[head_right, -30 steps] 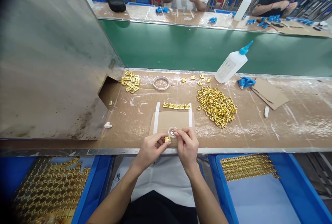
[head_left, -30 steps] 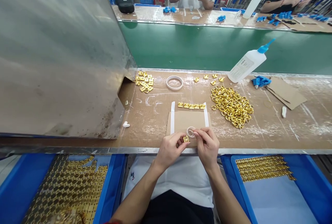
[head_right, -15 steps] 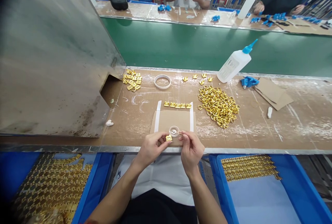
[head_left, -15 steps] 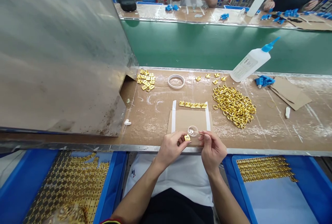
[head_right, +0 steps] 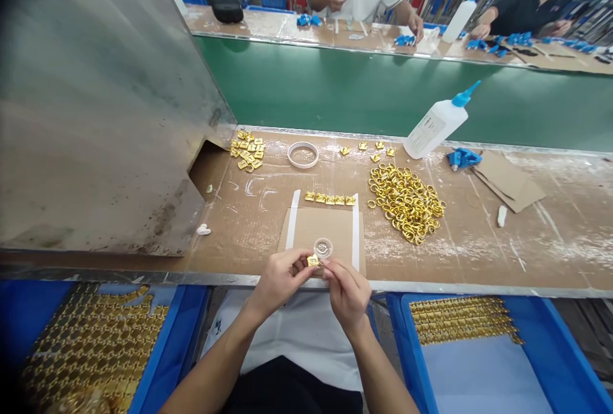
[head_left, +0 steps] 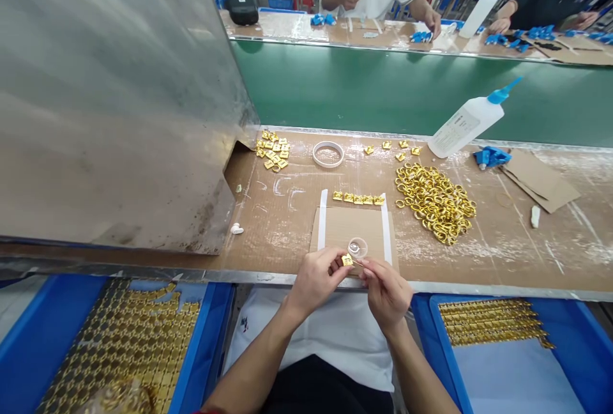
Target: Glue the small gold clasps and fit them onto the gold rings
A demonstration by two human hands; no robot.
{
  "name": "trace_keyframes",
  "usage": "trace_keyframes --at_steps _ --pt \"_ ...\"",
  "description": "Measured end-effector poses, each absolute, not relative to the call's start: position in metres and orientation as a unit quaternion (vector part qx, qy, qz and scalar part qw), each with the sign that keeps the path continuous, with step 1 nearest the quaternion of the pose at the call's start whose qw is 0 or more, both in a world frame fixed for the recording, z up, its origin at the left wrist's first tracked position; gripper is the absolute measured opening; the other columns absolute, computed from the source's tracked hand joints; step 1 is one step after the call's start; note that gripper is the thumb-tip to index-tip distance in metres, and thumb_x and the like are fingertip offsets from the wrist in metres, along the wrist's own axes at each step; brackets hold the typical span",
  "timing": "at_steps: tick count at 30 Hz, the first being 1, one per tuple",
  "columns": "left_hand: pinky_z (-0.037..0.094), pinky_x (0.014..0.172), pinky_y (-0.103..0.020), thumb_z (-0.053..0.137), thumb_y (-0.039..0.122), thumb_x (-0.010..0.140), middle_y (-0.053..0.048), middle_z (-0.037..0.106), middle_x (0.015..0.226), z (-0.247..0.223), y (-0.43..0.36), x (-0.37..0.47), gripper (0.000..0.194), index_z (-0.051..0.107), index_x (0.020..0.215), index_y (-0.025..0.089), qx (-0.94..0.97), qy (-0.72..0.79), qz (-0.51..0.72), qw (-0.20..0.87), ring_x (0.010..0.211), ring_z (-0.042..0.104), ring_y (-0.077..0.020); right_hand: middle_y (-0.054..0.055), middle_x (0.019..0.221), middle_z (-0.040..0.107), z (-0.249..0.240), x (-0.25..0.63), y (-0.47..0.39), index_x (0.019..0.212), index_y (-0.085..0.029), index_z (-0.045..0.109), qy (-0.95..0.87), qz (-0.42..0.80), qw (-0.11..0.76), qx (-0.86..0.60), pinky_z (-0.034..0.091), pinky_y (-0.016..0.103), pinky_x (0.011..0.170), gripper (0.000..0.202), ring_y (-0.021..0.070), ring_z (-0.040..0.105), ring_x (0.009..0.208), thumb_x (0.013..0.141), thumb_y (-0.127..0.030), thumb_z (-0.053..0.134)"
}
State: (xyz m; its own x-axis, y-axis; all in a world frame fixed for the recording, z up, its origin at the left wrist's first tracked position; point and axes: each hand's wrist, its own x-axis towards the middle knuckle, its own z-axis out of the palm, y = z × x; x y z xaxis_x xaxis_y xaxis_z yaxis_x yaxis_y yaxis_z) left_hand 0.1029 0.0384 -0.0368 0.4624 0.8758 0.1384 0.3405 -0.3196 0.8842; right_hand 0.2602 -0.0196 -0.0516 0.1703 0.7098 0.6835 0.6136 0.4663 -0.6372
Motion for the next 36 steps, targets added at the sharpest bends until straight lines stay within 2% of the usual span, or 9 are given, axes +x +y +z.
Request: trace_keyframes --at_steps 10,20,36 --pt "0.054 0.061 -0.023 0.067 0.022 0.091 -0.001 0.075 0.075 -0.0381 0.0389 0.1020 0.008 0.072 0.097 0.019 0.748 0.411 0.306 0.421 0.062 0.068 -0.0143 0.009 0.090 0.079 -0.0535 0.2610 -0.0197 0.115 -0.023 0.074 -0.665 0.029 0.538 -0.516 0.066 0.027 0.061 0.023 0.0195 0.077 0.072 0.103 -0.016 0.056" --pt "0.052 0.059 -0.022 0.068 0.020 0.090 -0.001 0.074 0.076 -0.0373 0.0392 0.1023 0.007 0.071 0.096 0.019 0.747 0.408 0.307 0.426 0.062 0.067 -0.0139 0.009 0.089 0.079 -0.0541 0.2604 -0.0188 0.115 -0.023 0.074 -0.661 0.017 0.548 -0.512 0.065 0.026 0.061 0.023 0.0184 0.076 0.067 0.102 -0.015 0.057" --pt "0.053 0.062 -0.023 0.068 0.019 0.090 -0.001 0.075 0.077 -0.0397 0.0383 0.1021 0.007 0.070 0.097 0.019 0.750 0.410 0.306 0.420 0.063 0.068 -0.0144 0.010 0.089 0.078 -0.0560 0.2617 -0.0202 0.113 -0.022 0.074 -0.670 0.016 0.537 -0.513 0.065 0.026 0.061 0.023 0.0201 0.077 0.074 0.103 -0.014 0.055"
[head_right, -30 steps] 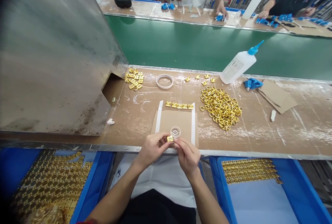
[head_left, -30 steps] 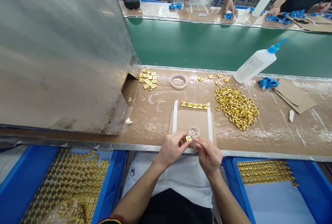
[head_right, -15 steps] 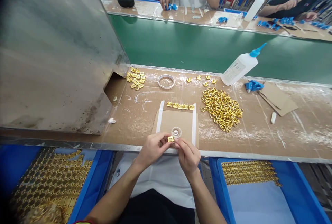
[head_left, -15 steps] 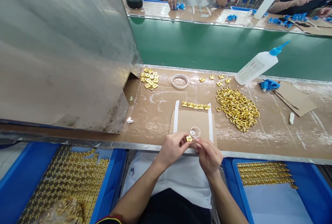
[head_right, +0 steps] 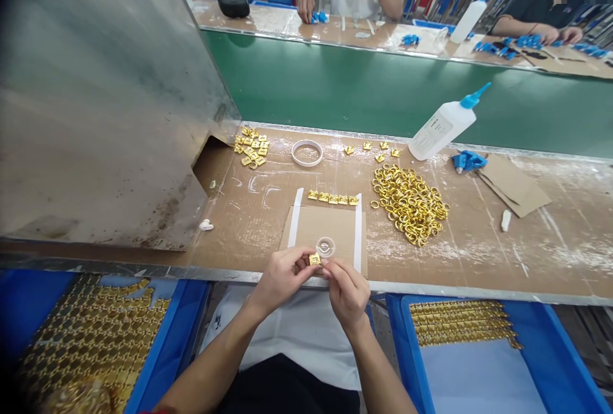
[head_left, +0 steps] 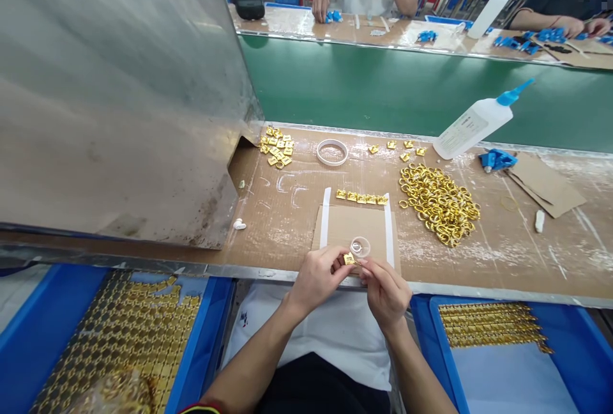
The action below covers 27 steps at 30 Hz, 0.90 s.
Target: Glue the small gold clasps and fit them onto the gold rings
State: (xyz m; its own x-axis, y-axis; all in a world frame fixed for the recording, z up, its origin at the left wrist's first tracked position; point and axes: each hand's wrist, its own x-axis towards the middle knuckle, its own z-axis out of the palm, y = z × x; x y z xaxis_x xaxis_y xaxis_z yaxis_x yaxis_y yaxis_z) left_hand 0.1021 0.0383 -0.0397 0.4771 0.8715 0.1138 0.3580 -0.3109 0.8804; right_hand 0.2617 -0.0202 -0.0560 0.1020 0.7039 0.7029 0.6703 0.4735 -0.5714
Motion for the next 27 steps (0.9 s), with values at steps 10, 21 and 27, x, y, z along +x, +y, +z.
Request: trace_keyframes --at_steps 10,21,27 --pt "0.050 0.060 -0.022 0.070 0.015 0.088 0.000 0.073 0.075 -0.0384 0.0387 0.1023 0.008 0.070 0.095 0.018 0.753 0.403 0.310 0.417 0.062 0.066 -0.0138 0.010 0.089 0.078 -0.0563 0.2612 -0.0195 0.112 -0.021 0.073 -0.671 0.016 0.541 -0.508 0.065 0.026 0.062 0.022 0.0202 0.078 0.077 0.102 -0.012 0.055" --pt "0.051 0.062 -0.022 0.069 0.015 0.089 0.000 0.073 0.078 -0.0388 0.0381 0.1022 0.007 0.069 0.096 0.018 0.762 0.399 0.309 0.406 0.064 0.067 -0.0141 0.010 0.090 0.077 -0.0566 0.2619 -0.0206 0.112 -0.021 0.073 -0.675 0.014 0.536 -0.508 0.064 0.025 0.064 0.023 0.0195 0.077 0.078 0.102 -0.010 0.055" --pt "0.050 0.062 -0.023 0.069 0.016 0.090 -0.001 0.073 0.078 -0.0404 0.0378 0.1025 0.007 0.069 0.098 0.017 0.770 0.398 0.305 0.395 0.064 0.067 -0.0145 0.009 0.090 0.077 -0.0574 0.2613 -0.0207 0.111 -0.022 0.073 -0.670 0.021 0.539 -0.510 0.064 0.026 0.064 0.021 0.0193 0.077 0.077 0.103 -0.012 0.055"
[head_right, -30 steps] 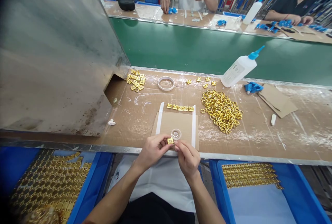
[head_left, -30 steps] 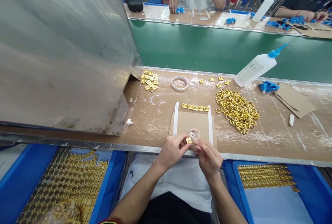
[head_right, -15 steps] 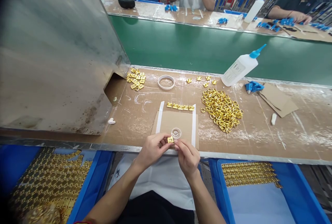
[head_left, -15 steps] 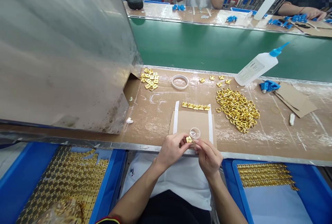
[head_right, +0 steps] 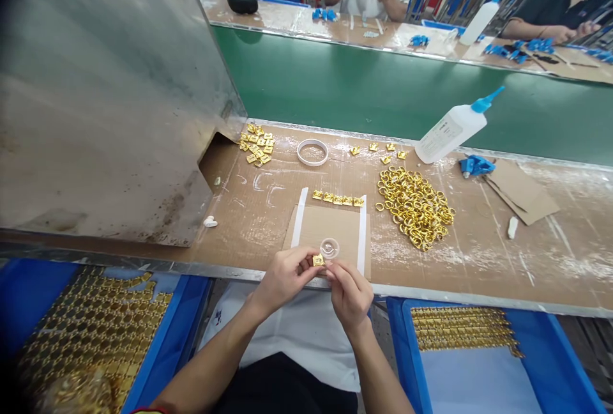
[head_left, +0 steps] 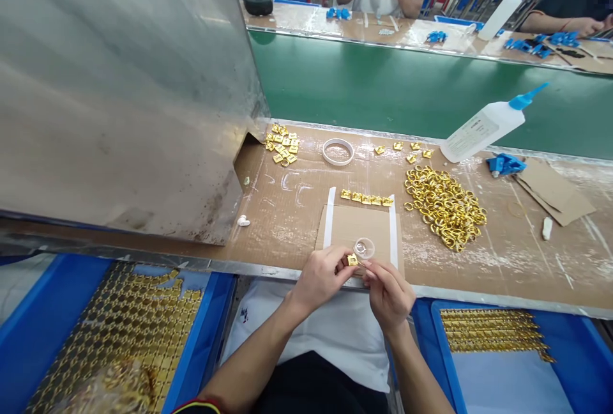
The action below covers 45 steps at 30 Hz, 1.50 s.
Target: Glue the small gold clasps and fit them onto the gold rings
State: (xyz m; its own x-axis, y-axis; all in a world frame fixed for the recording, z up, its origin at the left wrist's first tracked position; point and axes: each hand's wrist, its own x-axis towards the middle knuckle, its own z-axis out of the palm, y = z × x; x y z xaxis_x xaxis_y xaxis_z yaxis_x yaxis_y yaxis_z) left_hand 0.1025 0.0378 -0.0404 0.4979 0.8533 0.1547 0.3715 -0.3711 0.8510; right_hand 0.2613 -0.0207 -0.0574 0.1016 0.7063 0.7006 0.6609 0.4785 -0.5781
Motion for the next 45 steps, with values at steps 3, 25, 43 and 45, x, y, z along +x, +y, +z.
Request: trace_keyframes --at_steps 3,25,43,45 --pt "0.050 0.063 -0.023 0.069 0.017 0.090 -0.001 0.073 0.078 -0.0413 0.0377 0.1025 0.007 0.068 0.097 0.018 0.775 0.401 0.299 0.387 0.065 0.066 -0.0147 0.009 0.090 0.077 -0.0585 0.2610 -0.0209 0.111 -0.021 0.073 -0.666 0.023 0.542 -0.512 0.064 0.026 0.064 0.021 0.0190 0.077 0.076 0.102 -0.012 0.056" --pt "0.049 0.064 -0.024 0.068 0.015 0.091 -0.001 0.071 0.078 -0.0409 0.0373 0.1020 0.006 0.066 0.096 0.018 0.780 0.393 0.299 0.384 0.065 0.065 -0.0150 0.008 0.090 0.077 -0.0585 0.2606 -0.0213 0.109 -0.022 0.073 -0.665 0.030 0.538 -0.517 0.065 0.026 0.064 0.021 0.0189 0.077 0.075 0.103 -0.013 0.055" --pt "0.051 0.065 -0.025 0.065 0.017 0.093 0.000 0.072 0.078 -0.0383 0.0371 0.1020 0.006 0.067 0.098 0.019 0.778 0.398 0.294 0.387 0.066 0.066 -0.0150 0.009 0.091 0.078 -0.0573 0.2599 -0.0198 0.113 -0.022 0.073 -0.673 0.028 0.547 -0.498 0.065 0.026 0.063 0.022 0.0195 0.077 0.076 0.102 -0.012 0.057" --pt "0.051 0.065 -0.024 0.065 0.016 0.093 0.000 0.072 0.078 -0.0381 0.0372 0.1019 0.007 0.067 0.098 0.019 0.777 0.398 0.295 0.388 0.066 0.066 -0.0148 0.009 0.090 0.078 -0.0568 0.2600 -0.0195 0.112 -0.021 0.073 -0.672 0.030 0.545 -0.500 0.065 0.026 0.063 0.021 0.0190 0.077 0.075 0.102 -0.013 0.056"
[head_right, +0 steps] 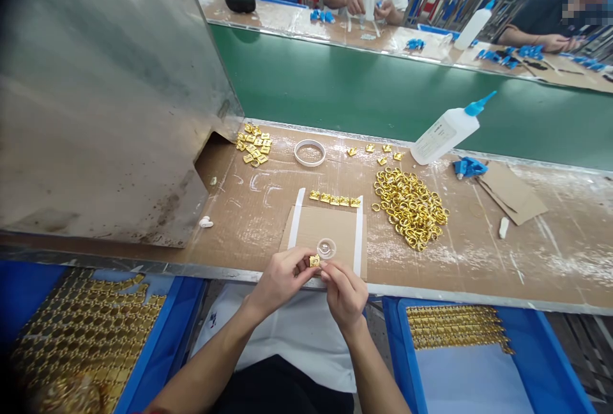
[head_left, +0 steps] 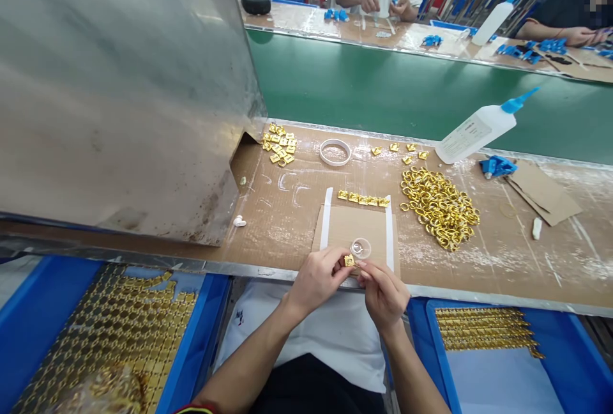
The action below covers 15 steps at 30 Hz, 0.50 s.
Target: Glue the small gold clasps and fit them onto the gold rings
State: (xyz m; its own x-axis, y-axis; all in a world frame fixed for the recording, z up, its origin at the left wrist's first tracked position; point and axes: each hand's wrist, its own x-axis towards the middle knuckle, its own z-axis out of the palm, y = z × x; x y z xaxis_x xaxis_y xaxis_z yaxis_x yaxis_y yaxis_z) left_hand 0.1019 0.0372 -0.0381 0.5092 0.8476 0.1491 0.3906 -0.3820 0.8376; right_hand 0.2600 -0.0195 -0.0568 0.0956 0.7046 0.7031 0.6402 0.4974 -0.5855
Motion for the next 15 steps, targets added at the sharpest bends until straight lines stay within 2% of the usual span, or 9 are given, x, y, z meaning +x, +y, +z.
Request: trace_keyframes --at_steps 6,15 --pt "0.050 0.065 -0.024 0.067 0.016 0.092 -0.001 0.072 0.078 -0.0394 0.0373 0.1020 0.007 0.068 0.098 0.018 0.781 0.397 0.299 0.379 0.066 0.066 -0.0149 0.009 0.088 0.078 -0.0542 0.2601 -0.0190 0.111 -0.021 0.072 -0.671 0.033 0.535 -0.512 0.065 0.025 0.062 0.020 0.0184 0.077 0.075 0.104 -0.014 0.055" --pt "0.051 0.065 -0.025 0.065 0.019 0.093 -0.001 0.073 0.079 -0.0407 0.0370 0.1022 0.005 0.067 0.098 0.019 0.786 0.397 0.296 0.370 0.066 0.066 -0.0153 0.007 0.084 0.077 -0.0498 0.2586 -0.0173 0.112 -0.021 0.071 -0.673 0.036 0.536 -0.508 0.062 0.023 0.056 0.019 0.0146 0.071 0.060 0.105 -0.016 0.053"
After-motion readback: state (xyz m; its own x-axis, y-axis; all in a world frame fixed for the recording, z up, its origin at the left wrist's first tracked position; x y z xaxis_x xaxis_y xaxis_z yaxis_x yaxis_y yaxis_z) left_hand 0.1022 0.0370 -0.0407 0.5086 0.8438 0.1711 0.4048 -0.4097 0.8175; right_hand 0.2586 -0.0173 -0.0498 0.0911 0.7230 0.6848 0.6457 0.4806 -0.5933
